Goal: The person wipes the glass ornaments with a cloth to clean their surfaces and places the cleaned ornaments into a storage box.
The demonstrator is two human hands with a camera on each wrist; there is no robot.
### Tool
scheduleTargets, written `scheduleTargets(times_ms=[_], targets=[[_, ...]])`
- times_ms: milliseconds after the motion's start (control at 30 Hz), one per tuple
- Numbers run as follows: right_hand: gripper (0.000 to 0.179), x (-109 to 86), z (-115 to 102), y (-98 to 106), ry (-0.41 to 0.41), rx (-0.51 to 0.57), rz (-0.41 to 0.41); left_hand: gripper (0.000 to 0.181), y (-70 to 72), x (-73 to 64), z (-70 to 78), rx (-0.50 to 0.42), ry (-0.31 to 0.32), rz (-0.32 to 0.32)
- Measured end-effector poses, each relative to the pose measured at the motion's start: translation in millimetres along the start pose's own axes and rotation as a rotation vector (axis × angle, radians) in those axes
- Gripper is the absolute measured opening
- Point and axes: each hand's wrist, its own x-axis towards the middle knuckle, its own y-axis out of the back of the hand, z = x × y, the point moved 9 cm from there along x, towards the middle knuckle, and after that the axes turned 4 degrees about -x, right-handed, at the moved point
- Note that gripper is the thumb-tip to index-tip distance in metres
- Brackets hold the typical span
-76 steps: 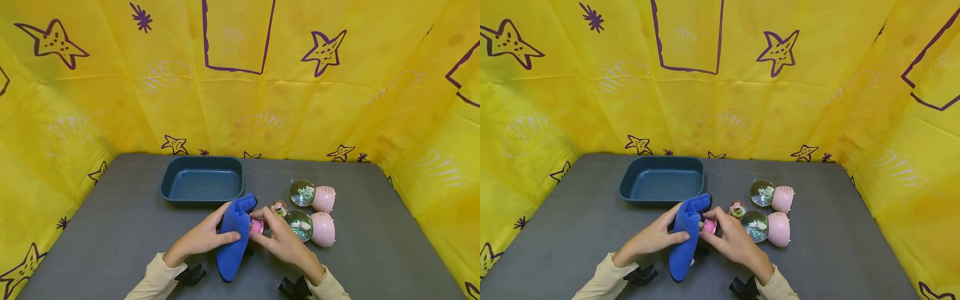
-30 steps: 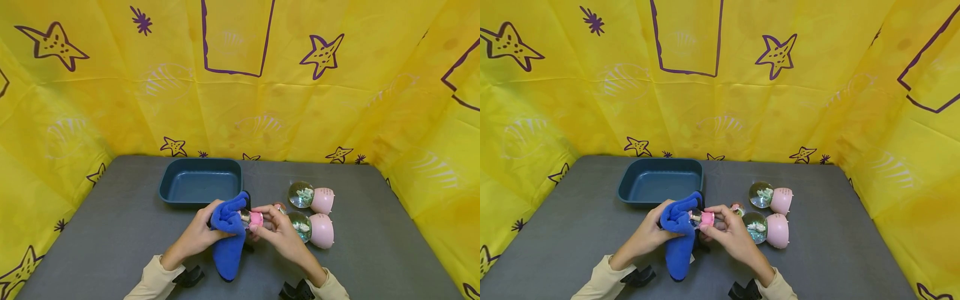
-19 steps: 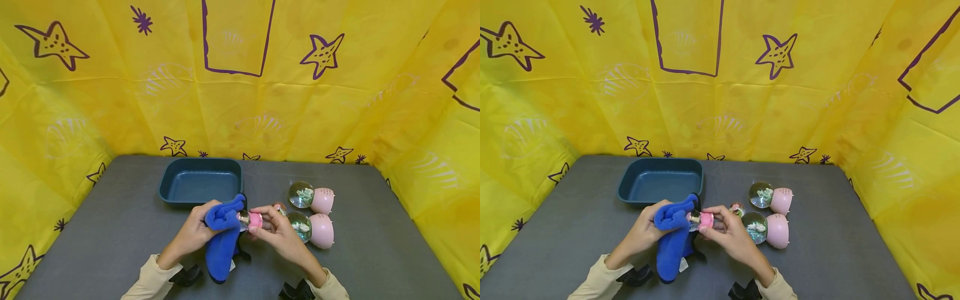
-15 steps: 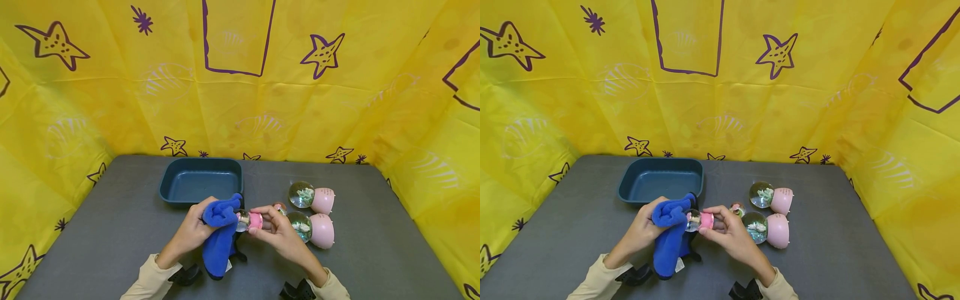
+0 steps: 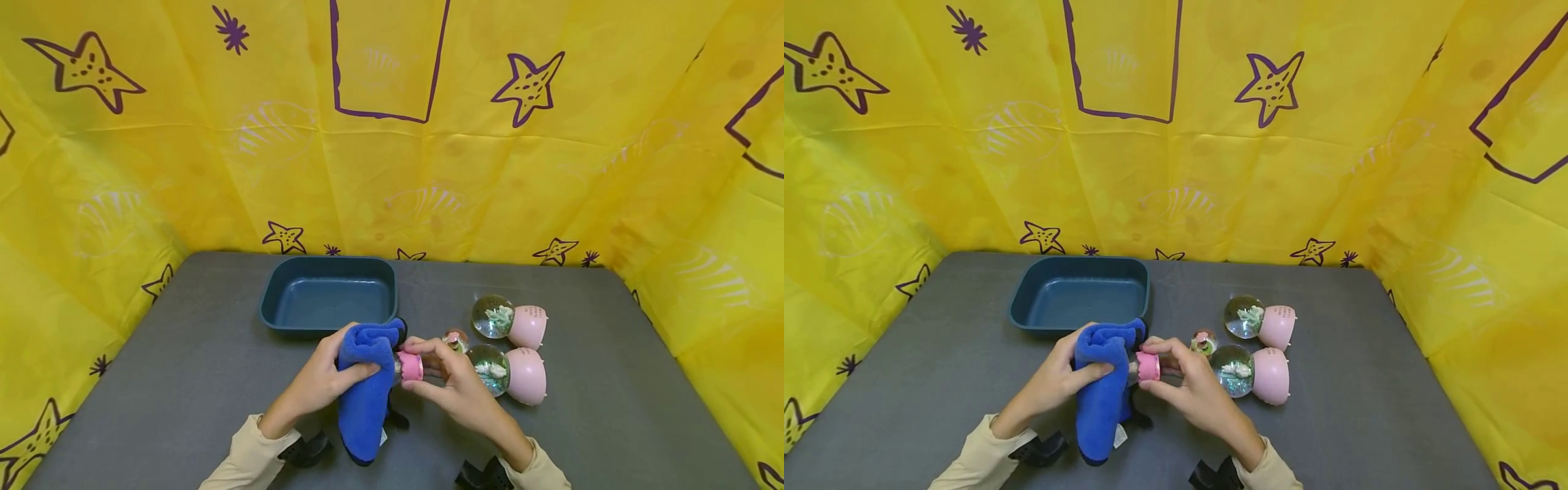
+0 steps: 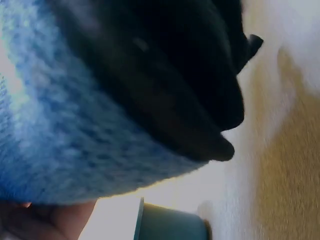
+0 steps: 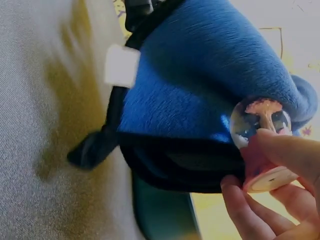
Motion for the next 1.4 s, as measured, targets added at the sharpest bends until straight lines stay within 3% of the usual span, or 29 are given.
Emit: scheduleTargets(times_ms=[167,300,400,533,633,767,833,1000,1100,1267,1400], targets=[[0.036,0.8,-5,-1,0.053,0.017,-0.006,0.033,12.2,-0.2,3.9,0.055,-0.029,0.158],[0.036,1.2,-8,-1,0.087,0.023,0.003,0.034,14.7,0.4,1.5,0.015,-0.009,0.186],[0.039,1.7,-8,3,0.07,0.007,0.038,0.038,11.5,1.0,-0.8,-0.033,0.018,0.14],[0.044,1.9,-4,8,0.022,-0.021,0.103,0.05,1.0,0.5,-3.5,-0.078,0.074,0.023],[0.043,0.7,-1,11,-0.009,-0.034,0.138,0.061,-8.8,0.2,-5.5,-0.065,0.12,-0.064],[0.041,-1.3,1,9,-0.006,-0.044,0.157,0.068,-16.2,0.4,-7.0,-0.003,0.14,-0.111],[0.042,-2.1,2,7,0.004,-0.038,0.157,0.066,-16.8,0.8,-6.0,0.015,0.116,-0.098],[0.042,-1.8,2,2,-0.003,0.008,0.132,0.051,-10.9,0.4,-0.6,0.046,0.004,0.006],[0.043,-0.3,5,1,-0.05,0.068,0.107,0.044,-5.9,0.1,1.9,0.063,-0.052,0.072],[0.048,0.7,14,1,-0.189,0.212,0.074,0.039,-1.5,1.1,6.8,0.055,-0.113,0.129],[0.049,-0.2,18,3,-0.231,0.226,0.062,0.037,0.9,0.4,8.8,0.057,-0.132,0.157]])
